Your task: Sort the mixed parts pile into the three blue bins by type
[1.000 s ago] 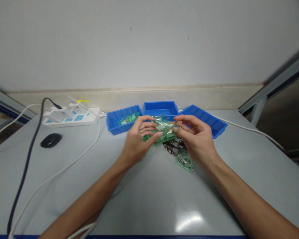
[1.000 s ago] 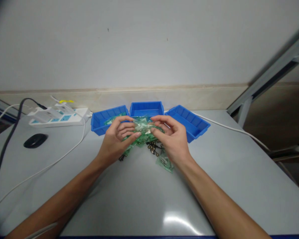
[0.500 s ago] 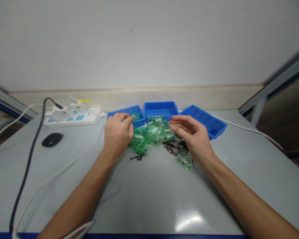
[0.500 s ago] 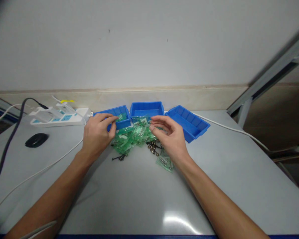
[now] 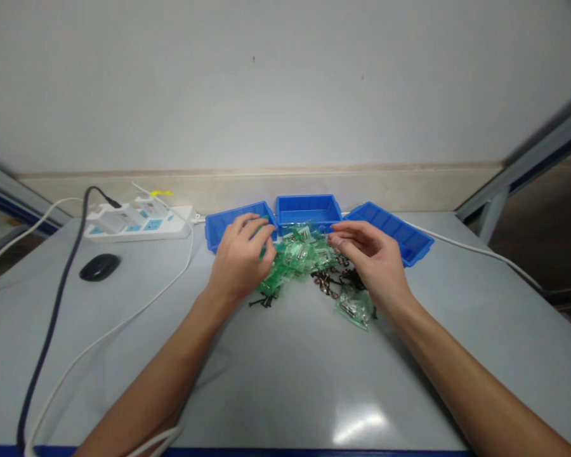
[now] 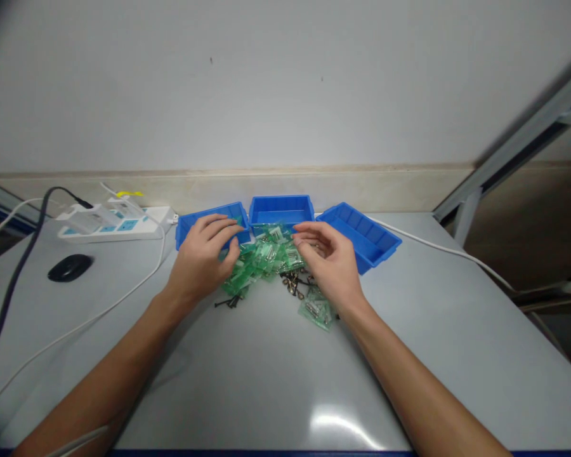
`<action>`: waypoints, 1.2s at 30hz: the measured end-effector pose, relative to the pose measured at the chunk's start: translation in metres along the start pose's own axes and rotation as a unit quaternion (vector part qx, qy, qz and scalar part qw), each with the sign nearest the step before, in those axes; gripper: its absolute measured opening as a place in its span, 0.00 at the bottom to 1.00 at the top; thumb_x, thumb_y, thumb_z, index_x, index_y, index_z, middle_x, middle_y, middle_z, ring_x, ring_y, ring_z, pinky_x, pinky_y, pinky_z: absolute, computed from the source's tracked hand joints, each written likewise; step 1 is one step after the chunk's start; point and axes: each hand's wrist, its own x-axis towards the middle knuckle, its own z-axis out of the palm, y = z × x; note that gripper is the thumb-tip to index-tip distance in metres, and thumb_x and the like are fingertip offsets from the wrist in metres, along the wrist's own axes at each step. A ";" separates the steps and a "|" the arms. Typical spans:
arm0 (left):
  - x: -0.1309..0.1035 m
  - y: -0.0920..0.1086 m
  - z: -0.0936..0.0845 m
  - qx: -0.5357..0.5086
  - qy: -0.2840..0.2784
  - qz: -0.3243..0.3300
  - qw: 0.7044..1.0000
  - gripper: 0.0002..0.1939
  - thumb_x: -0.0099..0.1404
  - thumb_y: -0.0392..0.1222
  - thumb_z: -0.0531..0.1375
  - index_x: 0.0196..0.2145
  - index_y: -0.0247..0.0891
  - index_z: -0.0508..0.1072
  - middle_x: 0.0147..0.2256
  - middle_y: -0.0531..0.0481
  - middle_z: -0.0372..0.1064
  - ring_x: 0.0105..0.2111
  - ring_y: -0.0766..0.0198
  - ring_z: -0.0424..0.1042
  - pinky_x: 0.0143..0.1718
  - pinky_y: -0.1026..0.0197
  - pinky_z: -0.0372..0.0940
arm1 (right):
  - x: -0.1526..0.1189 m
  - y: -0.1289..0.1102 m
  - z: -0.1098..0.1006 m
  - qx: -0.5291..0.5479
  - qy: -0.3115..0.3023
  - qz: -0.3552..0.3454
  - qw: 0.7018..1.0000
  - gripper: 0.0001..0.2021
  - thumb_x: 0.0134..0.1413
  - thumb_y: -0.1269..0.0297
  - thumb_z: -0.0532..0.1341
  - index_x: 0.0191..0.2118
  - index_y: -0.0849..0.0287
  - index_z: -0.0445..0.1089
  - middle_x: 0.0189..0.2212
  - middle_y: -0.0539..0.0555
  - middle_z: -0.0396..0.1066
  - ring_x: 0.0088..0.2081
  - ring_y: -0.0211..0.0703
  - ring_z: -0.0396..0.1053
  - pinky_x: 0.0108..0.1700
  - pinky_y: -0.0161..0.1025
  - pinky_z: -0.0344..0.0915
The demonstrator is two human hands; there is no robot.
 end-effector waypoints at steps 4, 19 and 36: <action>0.000 0.012 0.000 -0.059 -0.018 0.081 0.995 0.10 0.66 0.31 0.56 0.40 0.32 0.77 0.43 0.39 0.76 0.49 0.50 0.69 0.51 0.45 0.69 | 0.010 0.004 -0.016 -0.113 -0.016 -0.038 0.993 0.07 0.56 0.61 0.66 0.39 0.55 0.76 0.34 0.53 0.77 0.35 0.45 0.74 0.40 0.45 0.71; -0.001 0.031 0.001 -0.088 -0.073 0.144 0.983 0.08 0.69 0.32 0.56 0.41 0.32 0.75 0.42 0.40 0.75 0.48 0.49 0.68 0.49 0.45 0.70 | -0.046 0.021 -0.058 -0.448 -0.174 -0.306 0.822 0.32 0.51 0.45 0.68 0.55 0.60 0.64 0.54 0.68 0.66 0.55 0.63 0.64 0.53 0.58 0.64; -0.002 0.030 0.003 -0.097 -0.074 0.133 0.984 0.09 0.69 0.33 0.56 0.42 0.33 0.75 0.43 0.40 0.75 0.49 0.51 0.68 0.49 0.46 0.68 | 0.003 0.032 -0.039 -0.349 -0.214 -0.359 0.839 0.10 0.59 0.56 0.58 0.31 0.55 0.66 0.29 0.55 0.66 0.33 0.48 0.62 0.36 0.44 0.61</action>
